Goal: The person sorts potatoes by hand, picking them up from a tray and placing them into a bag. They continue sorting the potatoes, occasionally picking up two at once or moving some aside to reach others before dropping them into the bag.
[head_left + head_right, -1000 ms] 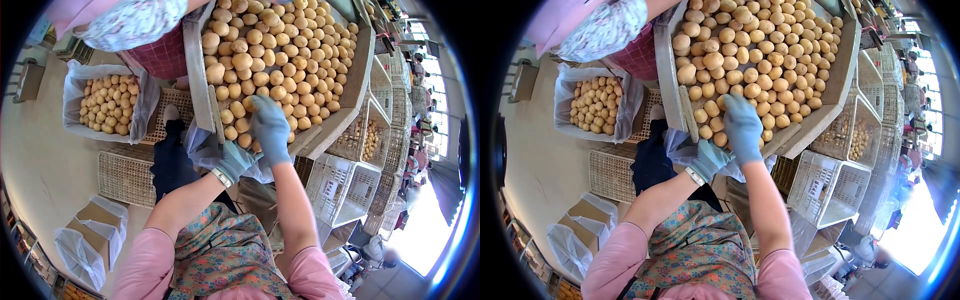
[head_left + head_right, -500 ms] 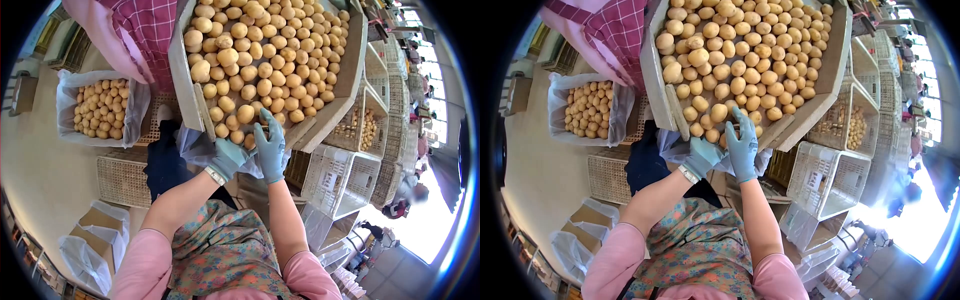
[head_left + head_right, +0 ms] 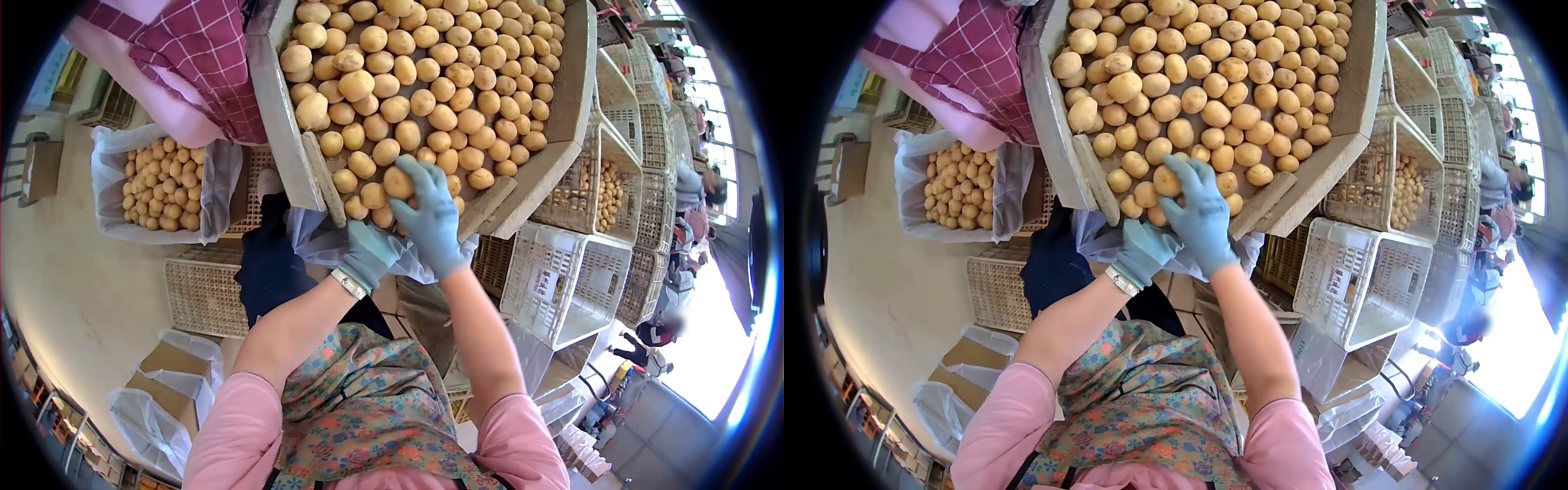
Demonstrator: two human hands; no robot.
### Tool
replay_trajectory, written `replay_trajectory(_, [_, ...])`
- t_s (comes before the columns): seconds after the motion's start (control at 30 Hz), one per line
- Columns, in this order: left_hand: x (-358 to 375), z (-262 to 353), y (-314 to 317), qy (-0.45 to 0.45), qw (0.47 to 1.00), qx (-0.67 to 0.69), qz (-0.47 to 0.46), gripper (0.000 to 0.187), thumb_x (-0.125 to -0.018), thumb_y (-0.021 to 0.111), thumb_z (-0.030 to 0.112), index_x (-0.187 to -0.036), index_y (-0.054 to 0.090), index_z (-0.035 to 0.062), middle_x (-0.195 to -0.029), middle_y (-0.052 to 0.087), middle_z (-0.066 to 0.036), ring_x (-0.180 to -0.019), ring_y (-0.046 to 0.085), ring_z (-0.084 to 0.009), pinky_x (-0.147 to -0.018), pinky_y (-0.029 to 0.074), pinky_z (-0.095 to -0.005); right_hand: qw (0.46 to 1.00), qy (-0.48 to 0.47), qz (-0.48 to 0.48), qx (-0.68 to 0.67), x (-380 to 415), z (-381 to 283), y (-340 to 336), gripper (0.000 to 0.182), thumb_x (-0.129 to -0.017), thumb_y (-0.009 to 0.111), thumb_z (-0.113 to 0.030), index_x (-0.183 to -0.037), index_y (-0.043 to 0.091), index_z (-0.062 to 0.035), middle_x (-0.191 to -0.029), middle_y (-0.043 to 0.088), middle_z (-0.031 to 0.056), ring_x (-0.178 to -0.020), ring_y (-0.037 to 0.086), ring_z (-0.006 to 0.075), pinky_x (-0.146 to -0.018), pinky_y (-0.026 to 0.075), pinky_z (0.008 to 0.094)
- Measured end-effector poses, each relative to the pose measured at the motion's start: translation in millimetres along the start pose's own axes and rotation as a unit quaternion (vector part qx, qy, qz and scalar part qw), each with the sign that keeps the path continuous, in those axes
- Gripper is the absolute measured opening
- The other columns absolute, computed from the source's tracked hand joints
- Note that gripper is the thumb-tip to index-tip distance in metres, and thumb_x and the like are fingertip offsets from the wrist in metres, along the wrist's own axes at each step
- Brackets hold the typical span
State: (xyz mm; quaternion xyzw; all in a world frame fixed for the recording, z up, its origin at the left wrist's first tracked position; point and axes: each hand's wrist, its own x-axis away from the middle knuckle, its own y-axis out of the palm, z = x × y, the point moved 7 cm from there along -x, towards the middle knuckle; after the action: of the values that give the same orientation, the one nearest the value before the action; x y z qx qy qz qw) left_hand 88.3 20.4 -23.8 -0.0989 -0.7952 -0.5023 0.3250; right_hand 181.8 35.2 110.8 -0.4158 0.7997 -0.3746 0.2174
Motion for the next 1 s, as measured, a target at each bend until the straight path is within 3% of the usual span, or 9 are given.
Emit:
replay_trajectory(0.07, [-5.1,3.6,-7.1,-0.002,1.000,-0.006,-0.017,0.073,-0.103,0.038,0.062,-0.159,0.038,0.0154,-0.160,0.044,-0.012,-0.148,0.043,-0.0336,-0.120,0.039,-0.0507,0.963,0.131,0.010,-0.234,26.6,21.6,2.4,0.058,-0.092,0.074,-0.018,-0.146,0.055,-0.0089,-0.136,0.062,0.0129,-0.113,0.068,0.0276,-0.099,0.056,0.0395])
replay_trajectory(0.17, [-14.2,3.0,-17.3,-0.054,0.964,0.062,-0.254,0.067,-0.107,0.034,0.056,-0.155,0.039,0.0088,-0.156,0.046,-0.018,-0.146,0.045,-0.0365,-0.121,0.040,-0.0523,0.578,0.314,-0.033,-0.753,70.5,30.3,34.0,0.059,-0.106,0.059,-0.032,-0.157,0.040,-0.0112,-0.142,0.060,0.0159,-0.121,0.065,0.0331,-0.108,0.053,0.0479])
replay_trajectory(0.27, [-1.4,-5.3,-2.3,-0.105,0.945,0.071,-0.300,0.068,-0.108,0.033,0.058,-0.155,0.039,0.0092,-0.156,0.046,-0.018,-0.146,0.044,-0.0358,-0.121,0.041,-0.0520,0.372,0.291,-0.063,-0.879,90.2,22.6,43.4,0.061,-0.106,0.053,-0.047,-0.158,0.040,-0.0164,-0.155,0.050,0.0172,-0.134,0.057,0.0393,-0.113,0.046,0.0591])
replay_trajectory(0.47, [-2.6,-3.3,-14.2,-0.049,0.963,0.001,-0.264,0.072,-0.104,0.036,0.066,-0.156,0.039,0.0164,-0.158,0.047,-0.010,-0.149,0.041,-0.0284,-0.119,0.042,-0.0473,0.335,0.266,-0.044,-0.903,106.3,15.7,40.0,0.064,-0.106,0.054,-0.049,-0.160,0.037,-0.0183,-0.151,0.054,0.0169,-0.134,0.057,0.0392,-0.106,0.052,0.0568])
replay_trajectory(0.6, [5.1,0.3,7.2,-0.063,0.941,0.013,-0.333,0.059,-0.109,0.033,0.044,-0.155,0.035,0.0064,-0.157,0.044,-0.016,-0.141,0.048,-0.0349,-0.117,0.044,-0.0534,0.366,0.280,-0.033,-0.887,141.3,32.1,30.6,0.061,-0.106,0.055,-0.046,-0.159,0.039,-0.0194,-0.150,0.055,0.0162,-0.135,0.057,0.0360,-0.103,0.056,0.0538])
replay_trajectory(0.63, [-0.3,-2.9,-2.7,-0.166,0.938,0.252,-0.171,0.055,-0.105,0.043,0.045,-0.148,0.046,0.0124,-0.149,0.053,-0.011,-0.134,0.055,-0.0288,-0.107,0.049,-0.0512,0.370,0.331,0.006,-0.868,151.6,31.2,21.6,0.058,-0.106,0.057,-0.043,-0.156,0.042,-0.0198,-0.152,0.053,0.0143,-0.136,0.056,0.0373,-0.107,0.052,0.0575])
replay_trajectory(0.67, [2.7,-14.2,-13.4,-0.252,0.850,0.463,0.012,0.050,-0.100,0.054,0.046,-0.142,0.058,0.0185,-0.141,0.062,-0.006,-0.126,0.063,-0.0227,-0.098,0.054,-0.0489,0.372,0.327,0.017,-0.868,156.9,26.8,11.3,0.058,-0.106,0.057,-0.043,-0.156,0.042,-0.0198,-0.152,0.053,0.0143,-0.136,0.056,0.0373,-0.107,0.052,0.0575])
replay_trajectory(0.77, [-7.2,3.9,-6.3,-0.115,0.981,0.144,-0.062,0.052,-0.102,0.051,0.046,-0.145,0.055,0.0165,-0.146,0.057,-0.007,-0.131,0.056,-0.0264,-0.103,0.048,-0.0528,0.392,0.307,0.070,-0.864,177.7,21.8,-17.5,0.054,-0.104,0.059,-0.038,-0.153,0.046,-0.0191,-0.154,0.052,0.0093,-0.141,0.052,0.0367,-0.115,0.043,0.0649])
replay_trajectory(1.0, [-5.5,7.6,5.5,-0.058,0.998,0.011,0.000,0.058,-0.105,0.046,0.045,-0.152,0.047,0.0119,-0.158,0.046,-0.010,-0.144,0.041,-0.0348,-0.115,0.032,-0.0619,0.411,0.235,0.130,-0.871,238.4,29.9,-79.0,0.057,-0.104,0.059,-0.043,-0.155,0.045,-0.0211,-0.150,0.055,0.0075,-0.138,0.054,0.0352,-0.113,0.045,0.0614])
